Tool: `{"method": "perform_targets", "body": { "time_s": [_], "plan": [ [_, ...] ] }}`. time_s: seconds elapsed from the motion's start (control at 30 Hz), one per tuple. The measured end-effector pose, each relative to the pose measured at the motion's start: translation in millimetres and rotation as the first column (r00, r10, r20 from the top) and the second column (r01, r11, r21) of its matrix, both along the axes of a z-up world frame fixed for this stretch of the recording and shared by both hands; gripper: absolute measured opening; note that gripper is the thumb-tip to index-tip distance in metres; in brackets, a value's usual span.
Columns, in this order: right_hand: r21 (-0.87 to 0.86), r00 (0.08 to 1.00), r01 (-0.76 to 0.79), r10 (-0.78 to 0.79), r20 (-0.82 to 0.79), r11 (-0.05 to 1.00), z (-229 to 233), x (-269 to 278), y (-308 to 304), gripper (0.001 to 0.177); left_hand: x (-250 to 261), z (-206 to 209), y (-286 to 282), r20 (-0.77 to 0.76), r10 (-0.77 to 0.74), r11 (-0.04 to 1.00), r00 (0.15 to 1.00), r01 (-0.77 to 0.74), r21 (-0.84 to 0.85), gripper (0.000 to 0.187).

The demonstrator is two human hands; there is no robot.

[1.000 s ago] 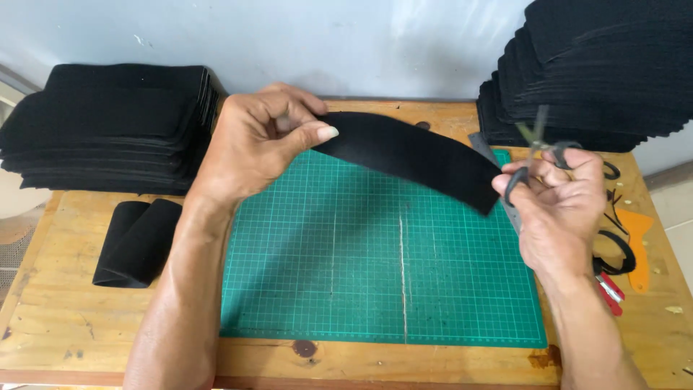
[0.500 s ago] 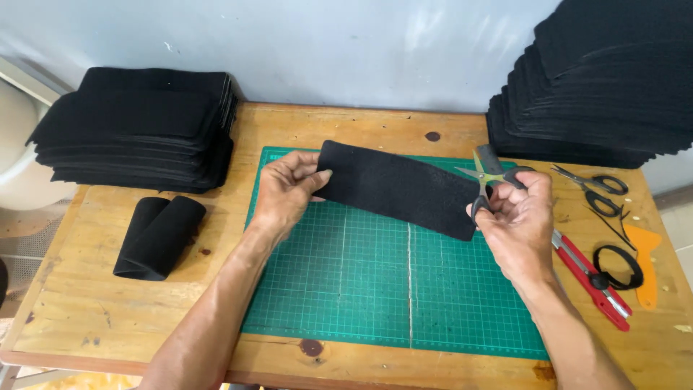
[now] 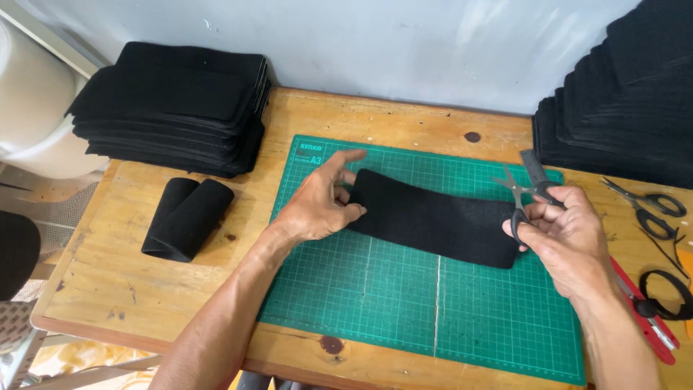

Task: The person cuts a piece of black fabric into a rectangular shape using scissors on a green cutting mat. They then fold the fabric and use a metal ruler to measure and align the edges.

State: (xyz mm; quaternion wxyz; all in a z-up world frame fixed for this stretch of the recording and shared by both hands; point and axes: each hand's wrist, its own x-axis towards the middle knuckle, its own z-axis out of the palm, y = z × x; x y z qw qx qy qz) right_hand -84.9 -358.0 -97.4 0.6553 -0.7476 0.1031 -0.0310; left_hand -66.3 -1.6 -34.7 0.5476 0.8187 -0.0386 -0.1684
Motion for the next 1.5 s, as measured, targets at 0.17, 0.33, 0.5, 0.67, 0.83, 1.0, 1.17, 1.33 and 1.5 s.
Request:
{"method": "perform_targets", "body": {
  "time_s": [0.17, 0.33, 0.5, 0.67, 0.83, 1.0, 1.17, 1.33, 1.5],
  "plan": [
    [-0.035, 0.998, -0.046, 0.044, -0.039, 0.998, 5, -4, 4, 0.064, 3, -22, -4, 0.068, 0.019, 1.000, 0.997, -0.020, 0.019, 0.046],
    [-0.015, 0.997, -0.066, 0.065, -0.040, 0.998, 3, -5, 3, 0.064, 10, -46, -6, 0.317, 0.035, 0.988, 0.948, -0.082, 0.134, 0.023],
    [-0.070, 0.988, -0.126, 0.119, -0.099, 0.990, 15, -8, 12, 0.059, 13, -54, -13, 0.378, 0.114, 0.970, 0.919, -0.186, 0.159, 0.011],
    [-0.703, 1.000, 0.002, -0.017, -0.014, 0.711, 22, -10, 0, 0.048, 12, -50, -10, 0.364, 0.071, 0.967, 0.929, -0.153, 0.203, 0.020],
    [-0.878, 0.990, 0.136, -0.028, 0.139, 0.459, 13, -12, -12, 0.057, 7, -39, -9, 0.321, 0.070, 0.967, 0.945, -0.143, 0.209, 0.019],
    [-0.808, 0.997, -0.024, 0.072, 0.023, 0.588, 2, -7, -22, 0.024, 9, -23, 4, 0.131, -0.034, 0.995, 0.991, 0.021, 0.098, 0.018],
    [-0.771, 0.994, -0.102, 0.034, -0.104, 0.629, 24, -12, -12, 0.011, 21, -39, 29, 0.235, -0.253, 0.963, 0.938, 0.268, -0.032, 0.048],
    [-0.858, 0.905, -0.064, 0.393, 0.166, 0.509, 36, -21, -7, 0.025, 18, -29, 38, 0.240, -0.369, 0.912, 0.898, 0.399, -0.092, 0.062],
    [-0.889, 0.681, -0.373, 0.730, -0.068, 0.265, 36, -33, 15, 0.119, 13, -31, 42, 0.146, -0.376, 0.804, 0.915, 0.400, -0.439, 0.074]
  ]
}}
